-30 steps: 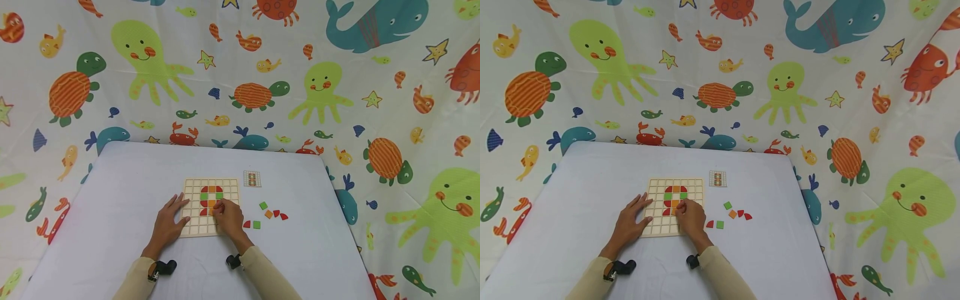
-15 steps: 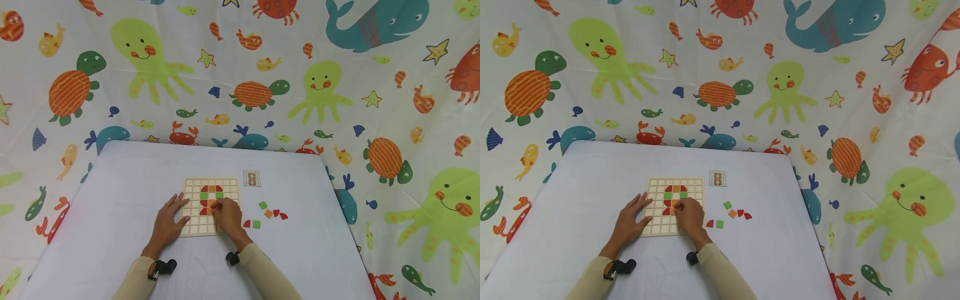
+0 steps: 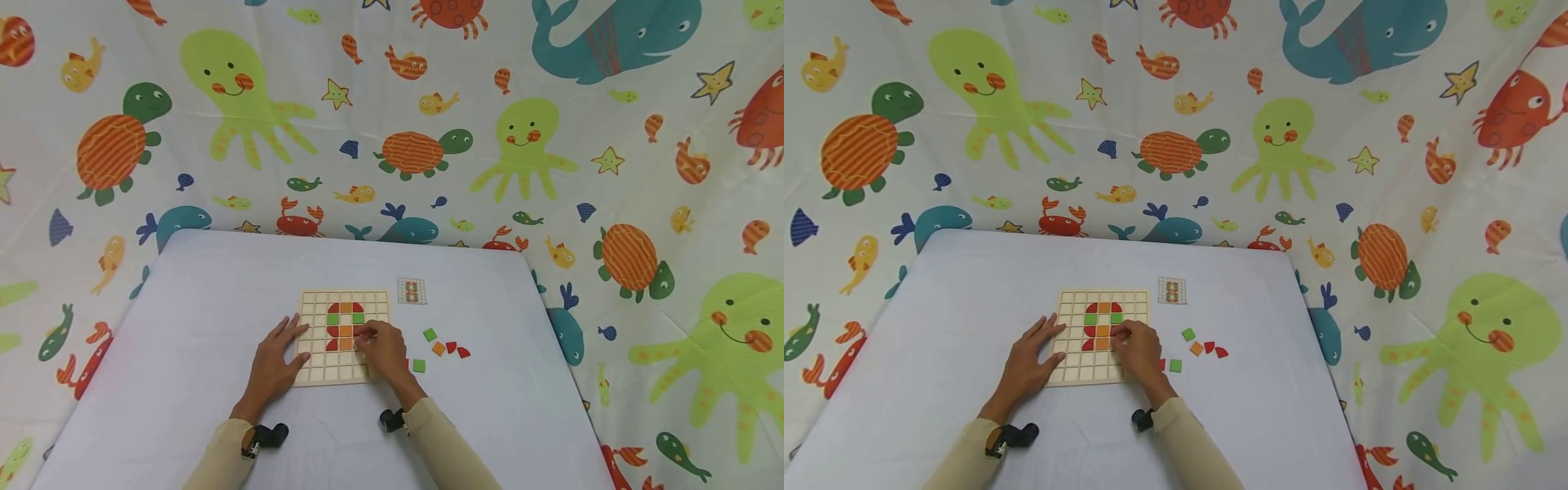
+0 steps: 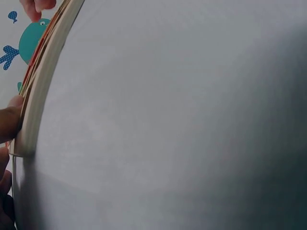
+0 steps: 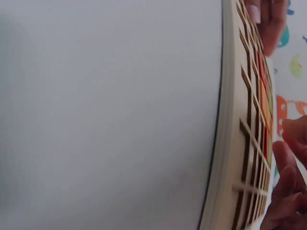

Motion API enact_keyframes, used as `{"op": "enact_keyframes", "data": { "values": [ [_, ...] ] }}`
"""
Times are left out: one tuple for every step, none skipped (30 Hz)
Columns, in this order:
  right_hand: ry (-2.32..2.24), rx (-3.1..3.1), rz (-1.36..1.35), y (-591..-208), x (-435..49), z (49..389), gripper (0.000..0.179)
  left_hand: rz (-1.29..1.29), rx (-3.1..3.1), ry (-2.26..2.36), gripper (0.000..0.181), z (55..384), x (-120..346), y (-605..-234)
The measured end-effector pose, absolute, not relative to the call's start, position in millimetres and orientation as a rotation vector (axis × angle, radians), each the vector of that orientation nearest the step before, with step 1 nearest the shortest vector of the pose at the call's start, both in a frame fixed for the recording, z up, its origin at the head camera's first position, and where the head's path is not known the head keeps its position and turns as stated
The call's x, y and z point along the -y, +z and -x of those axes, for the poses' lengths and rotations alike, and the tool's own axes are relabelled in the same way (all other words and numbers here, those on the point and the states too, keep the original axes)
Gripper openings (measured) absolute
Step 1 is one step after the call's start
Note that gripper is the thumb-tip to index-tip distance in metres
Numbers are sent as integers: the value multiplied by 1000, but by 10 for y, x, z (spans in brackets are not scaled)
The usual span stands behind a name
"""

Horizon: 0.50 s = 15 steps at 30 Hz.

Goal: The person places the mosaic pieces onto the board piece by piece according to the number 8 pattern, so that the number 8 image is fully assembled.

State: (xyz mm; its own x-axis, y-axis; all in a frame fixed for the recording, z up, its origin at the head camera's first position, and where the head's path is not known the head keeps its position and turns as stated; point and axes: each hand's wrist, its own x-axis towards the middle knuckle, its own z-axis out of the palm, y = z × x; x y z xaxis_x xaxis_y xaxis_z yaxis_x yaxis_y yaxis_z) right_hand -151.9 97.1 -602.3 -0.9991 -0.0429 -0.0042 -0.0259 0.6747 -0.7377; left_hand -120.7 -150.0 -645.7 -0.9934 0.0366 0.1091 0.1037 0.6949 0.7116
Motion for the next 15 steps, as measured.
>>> {"op": "enact_keyframes", "data": {
  "values": [
    [-1277,-2848,66,-6010,-1021,1520,9,117,2813,-1189,64,1206,1499,-6452],
    [-1292,-2841,71,-6001,-1073,1519,9,118,2814,-1188,64,1205,1498,-6447],
    [-1308,-2830,73,-5985,-1128,1515,9,120,2812,-1186,63,1203,1497,-6442],
    [-1319,-2822,71,-5975,-1183,1511,9,123,2811,-1185,63,1203,1497,-6438],
    [-1332,-2814,71,-5972,-1241,1505,9,125,2810,-1185,63,1201,1496,-6435],
    [-1338,-2808,68,-5974,-1299,1499,9,127,2809,-1183,63,1201,1496,-6433],
    [-1347,-2797,59,-5967,-1357,1489,9,128,2811,-1179,64,1200,1495,-6433],
    [-1350,-2793,52,-5971,-1414,1480,9,129,2810,-1179,64,1199,1494,-6434],
    [-1357,-2789,54,-5978,-1472,1472,10,129,2810,-1178,64,1198,1494,-6434],
    [-1354,-2787,47,-5988,-1528,1462,10,129,2809,-1177,64,1196,1494,-6435],
    [-1347,-2787,41,-5996,-1583,1449,10,129,2806,-1178,64,1195,1493,-6435],
    [-1339,-2786,31,-6001,-1635,1436,11,129,2803,-1178,64,1193,1493,-6435],
    [-1335,-2783,23,-6003,-1686,1420,11,130,2799,-1180,63,1192,1493,-6434],
    [-1322,-2780,13,-6007,-1734,1401,12,130,2796,-1182,63,1190,1492,-6433],
    [-1304,-2777,7,-6011,-1779,1383,13,131,2794,-1183,63,1190,1492,-6431]
  ]
}}
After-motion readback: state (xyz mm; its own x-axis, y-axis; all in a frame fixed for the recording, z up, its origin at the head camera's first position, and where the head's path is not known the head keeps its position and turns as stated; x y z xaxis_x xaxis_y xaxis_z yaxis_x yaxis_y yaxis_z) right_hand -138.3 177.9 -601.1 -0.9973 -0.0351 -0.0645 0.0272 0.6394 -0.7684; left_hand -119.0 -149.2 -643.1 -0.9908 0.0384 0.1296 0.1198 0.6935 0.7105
